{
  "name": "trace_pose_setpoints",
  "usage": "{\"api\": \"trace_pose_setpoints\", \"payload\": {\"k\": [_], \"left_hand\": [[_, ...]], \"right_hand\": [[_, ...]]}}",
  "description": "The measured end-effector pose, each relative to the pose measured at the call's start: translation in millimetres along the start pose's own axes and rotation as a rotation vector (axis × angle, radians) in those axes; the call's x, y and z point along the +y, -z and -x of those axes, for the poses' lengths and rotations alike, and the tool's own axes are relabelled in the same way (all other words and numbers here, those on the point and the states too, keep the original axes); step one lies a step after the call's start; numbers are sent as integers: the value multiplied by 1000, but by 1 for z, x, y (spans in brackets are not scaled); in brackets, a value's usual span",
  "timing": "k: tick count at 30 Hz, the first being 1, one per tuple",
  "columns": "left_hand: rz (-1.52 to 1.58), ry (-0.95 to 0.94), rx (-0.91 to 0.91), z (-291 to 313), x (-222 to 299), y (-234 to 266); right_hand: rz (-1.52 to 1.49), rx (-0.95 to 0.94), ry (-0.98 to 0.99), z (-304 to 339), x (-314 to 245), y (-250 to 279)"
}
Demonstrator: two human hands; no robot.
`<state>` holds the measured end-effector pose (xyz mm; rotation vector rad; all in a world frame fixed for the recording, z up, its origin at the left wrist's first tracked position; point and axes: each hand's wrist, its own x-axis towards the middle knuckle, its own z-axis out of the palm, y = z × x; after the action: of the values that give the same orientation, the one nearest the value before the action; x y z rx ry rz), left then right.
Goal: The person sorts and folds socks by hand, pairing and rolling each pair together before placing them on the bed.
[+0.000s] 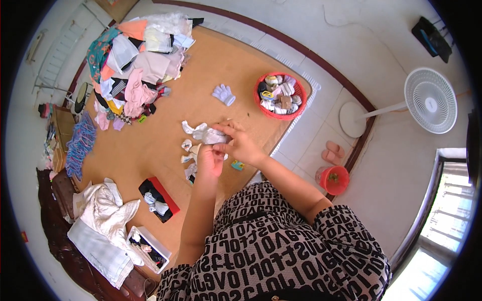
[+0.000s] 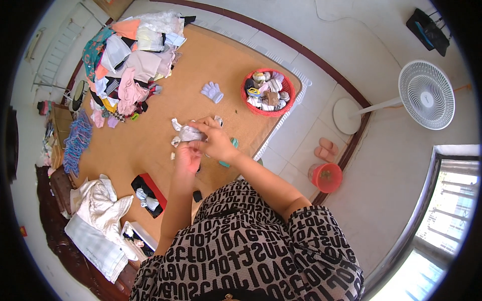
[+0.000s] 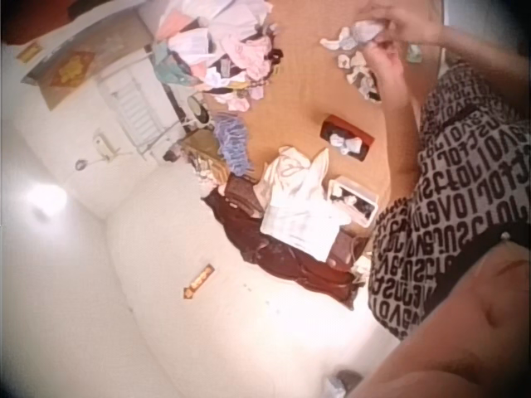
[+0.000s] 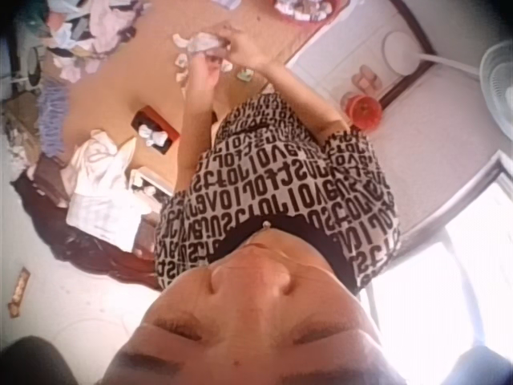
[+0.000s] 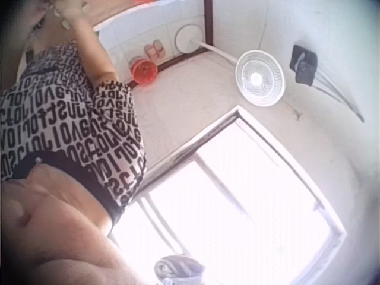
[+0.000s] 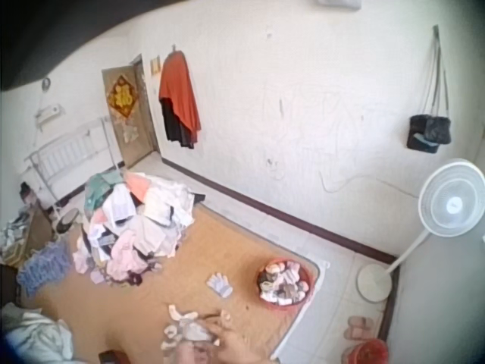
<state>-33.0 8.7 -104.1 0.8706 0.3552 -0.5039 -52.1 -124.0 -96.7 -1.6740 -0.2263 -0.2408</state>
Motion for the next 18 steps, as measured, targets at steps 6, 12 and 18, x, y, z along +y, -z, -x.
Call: {"api": "trace_pose_setpoints", "payload": {"k": [6,12,18], "left_hand": [[-629,-186,2,-16,-15,-17],[-863,-167,-75,-40,-21,-54],[-897,165,-277,-59,-60,-41]], "right_hand": [[-398,114,-702,-9,18,35],[-704,424,-720,-19,72,68],[229,690,-762,16,264,189]]}}
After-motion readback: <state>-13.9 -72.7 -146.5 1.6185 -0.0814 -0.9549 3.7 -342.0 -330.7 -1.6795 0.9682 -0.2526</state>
